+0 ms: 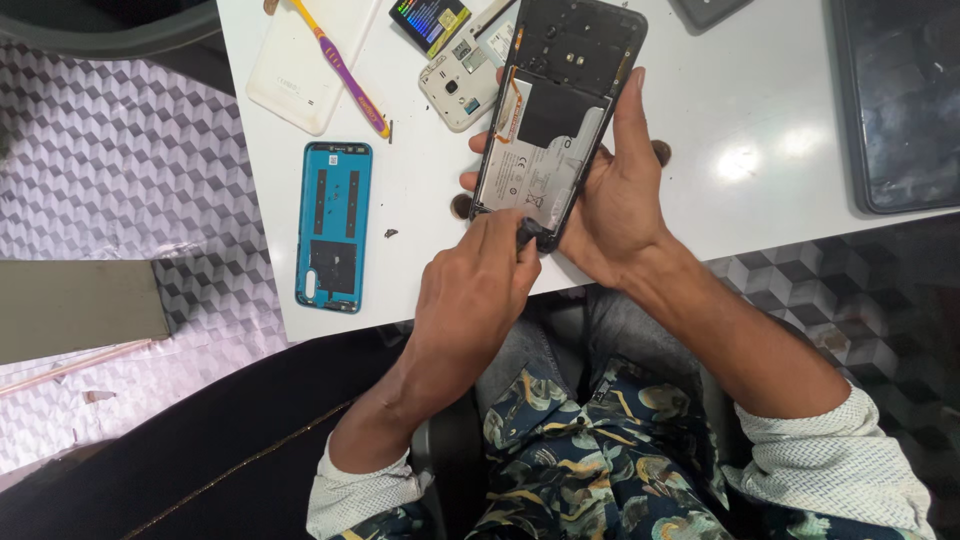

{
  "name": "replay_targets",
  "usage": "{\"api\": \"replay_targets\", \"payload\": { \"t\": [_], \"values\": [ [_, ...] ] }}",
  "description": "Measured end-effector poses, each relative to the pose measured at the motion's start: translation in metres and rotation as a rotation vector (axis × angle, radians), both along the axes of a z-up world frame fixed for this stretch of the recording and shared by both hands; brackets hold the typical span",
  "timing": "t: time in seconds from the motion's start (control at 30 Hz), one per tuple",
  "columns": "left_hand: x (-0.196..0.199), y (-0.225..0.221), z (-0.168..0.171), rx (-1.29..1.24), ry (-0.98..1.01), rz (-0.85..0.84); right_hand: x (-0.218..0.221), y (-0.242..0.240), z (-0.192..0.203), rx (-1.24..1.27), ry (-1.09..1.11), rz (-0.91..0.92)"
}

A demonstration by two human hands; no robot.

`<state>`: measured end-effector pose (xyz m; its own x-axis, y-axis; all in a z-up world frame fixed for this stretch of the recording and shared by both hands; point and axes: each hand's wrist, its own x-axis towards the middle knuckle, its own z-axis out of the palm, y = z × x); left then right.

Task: The person uses a screwdriver to remove screws from the internal frame of a disassembled smartphone. They work on the lower section of the device, carefully unscrewing multiple fasteners while holding the phone steady.

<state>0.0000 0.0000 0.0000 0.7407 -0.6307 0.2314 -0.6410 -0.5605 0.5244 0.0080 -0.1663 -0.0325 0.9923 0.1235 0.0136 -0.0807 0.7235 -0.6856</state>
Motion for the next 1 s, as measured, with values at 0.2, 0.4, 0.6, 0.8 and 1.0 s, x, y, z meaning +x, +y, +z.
{"api": "replay_targets", "payload": {
  "t": [0.2, 0.4, 0.6, 0.8, 1.0],
  "values": [
    [0.002, -0.005, -0.001, 0.055, -0.008, 0.010, 0.000, 0.000, 0.003, 0.036, -0.007, -0.014],
    [0.005, -0.005, 0.003, -0.036, -0.041, 0.004, 0.000, 0.002, 0.004, -0.021, 0.005, -0.028],
    [0.035, 0.067, 0.035, -0.102, 0.042, 0.306, -0.002, 0.000, 0.009, 0.026, 0.101, -0.011],
    [0.085, 0.103, 0.018, 0.087, 0.158, 0.484, -0.003, 0.002, 0.017, -0.025, 0.086, -0.019],
    [0.094, 0.112, -0.006, 0.153, 0.158, 0.518, -0.003, 0.000, 0.017, -0.099, 0.086, -0.015]
  ]
}}
